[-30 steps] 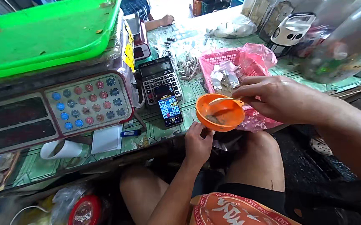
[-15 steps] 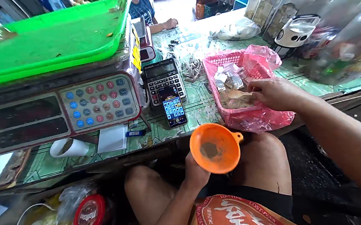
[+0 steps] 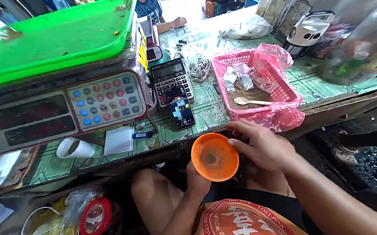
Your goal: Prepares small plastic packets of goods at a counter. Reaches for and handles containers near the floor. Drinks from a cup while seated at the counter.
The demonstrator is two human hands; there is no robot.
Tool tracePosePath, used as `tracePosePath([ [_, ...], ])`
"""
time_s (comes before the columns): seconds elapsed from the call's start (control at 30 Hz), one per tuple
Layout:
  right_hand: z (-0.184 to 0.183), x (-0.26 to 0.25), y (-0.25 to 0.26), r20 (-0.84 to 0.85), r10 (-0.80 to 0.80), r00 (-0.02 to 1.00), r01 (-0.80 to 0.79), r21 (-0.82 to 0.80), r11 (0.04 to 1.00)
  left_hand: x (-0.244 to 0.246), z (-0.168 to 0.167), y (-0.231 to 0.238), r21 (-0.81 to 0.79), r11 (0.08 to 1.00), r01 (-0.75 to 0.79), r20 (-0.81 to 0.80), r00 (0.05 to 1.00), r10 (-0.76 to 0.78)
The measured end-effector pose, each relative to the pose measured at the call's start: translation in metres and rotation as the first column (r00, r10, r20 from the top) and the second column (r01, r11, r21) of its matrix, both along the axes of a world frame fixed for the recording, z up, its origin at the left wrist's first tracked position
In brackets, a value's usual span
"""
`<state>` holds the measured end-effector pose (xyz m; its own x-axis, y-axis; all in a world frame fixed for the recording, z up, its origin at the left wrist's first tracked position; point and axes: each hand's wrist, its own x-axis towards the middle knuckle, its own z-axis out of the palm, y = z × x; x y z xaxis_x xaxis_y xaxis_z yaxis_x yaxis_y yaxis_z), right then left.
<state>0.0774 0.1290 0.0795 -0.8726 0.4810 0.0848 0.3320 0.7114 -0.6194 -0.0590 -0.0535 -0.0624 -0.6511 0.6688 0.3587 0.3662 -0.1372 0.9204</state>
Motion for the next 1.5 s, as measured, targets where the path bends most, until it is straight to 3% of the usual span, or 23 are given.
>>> tracePosePath([
  [0.2, -0.031, -0.005, -0.016, -0.213, -0.002, 0.977, -0.042, -0.202, 0.979, 0.002, 0.009, -0.003, 0.057, 0.996, 0.063, -0.016, 0.998, -0.063],
  [0.3, -0.021, -0.001, -0.009, -0.164, 0.015, 0.986, -0.052, -0.227, 0.972, 0.006, 0.016, -0.004, 0.069, 0.993, 0.098, -0.005, 0.995, -0.098],
  [0.4, -0.009, 0.000, 0.001, -0.134, 0.107, 0.985, -0.139, -0.259, 0.956, 0.008, 0.029, -0.005, 0.124, 0.966, 0.226, 0.121, 0.963, -0.240],
  [0.47, -0.001, -0.001, 0.004, -0.131, 0.145, 0.981, -0.175, -0.258, 0.950, 0.005, 0.032, -0.005, 0.148, 0.951, 0.271, 0.111, 0.951, -0.289],
  [0.67, 0.019, 0.008, -0.001, -0.247, 0.099, 0.964, -0.160, -0.242, 0.957, -0.005, 0.029, -0.013, 0.046, 0.983, 0.178, -0.056, 0.983, -0.175],
  [0.73, 0.006, 0.017, 0.002, -0.342, -0.037, 0.939, -0.099, -0.370, 0.924, -0.007, 0.029, -0.014, 0.037, 0.991, 0.130, -0.044, 0.991, -0.129],
  [0.8, -0.023, 0.024, 0.000, -0.311, -0.113, 0.944, -0.052, -0.475, 0.879, -0.009, 0.028, -0.016, 0.007, 0.995, 0.098, -0.044, 0.994, -0.097],
  [0.93, -0.081, 0.008, -0.021, -0.019, 0.122, 0.992, -0.108, -0.613, 0.783, -0.017, 0.034, -0.010, 0.001, 1.000, 0.009, -0.182, 0.983, -0.009],
  [1.1, -0.146, -0.026, -0.030, -0.010, 0.171, 0.985, -0.123, -0.734, 0.668, -0.031, 0.055, 0.000, 0.010, 1.000, -0.003, -0.177, 0.984, 0.005],
  [1.2, -0.155, -0.030, -0.037, -0.039, 0.091, 0.995, -0.087, -0.779, 0.621, -0.035, 0.058, -0.006, 0.035, 0.997, -0.072, -0.215, 0.974, 0.078],
  [1.3, -0.159, -0.030, -0.053, -0.142, 0.060, 0.988, -0.151, -0.811, 0.565, -0.031, 0.059, -0.031, 0.059, 0.988, -0.144, -0.169, 0.974, 0.152],
  [1.5, -0.168, -0.061, -0.082, -0.103, 0.212, 0.972, -0.213, -0.775, 0.595, -0.031, 0.052, -0.072, 0.068, 0.960, -0.271, -0.201, 0.939, 0.279],
])
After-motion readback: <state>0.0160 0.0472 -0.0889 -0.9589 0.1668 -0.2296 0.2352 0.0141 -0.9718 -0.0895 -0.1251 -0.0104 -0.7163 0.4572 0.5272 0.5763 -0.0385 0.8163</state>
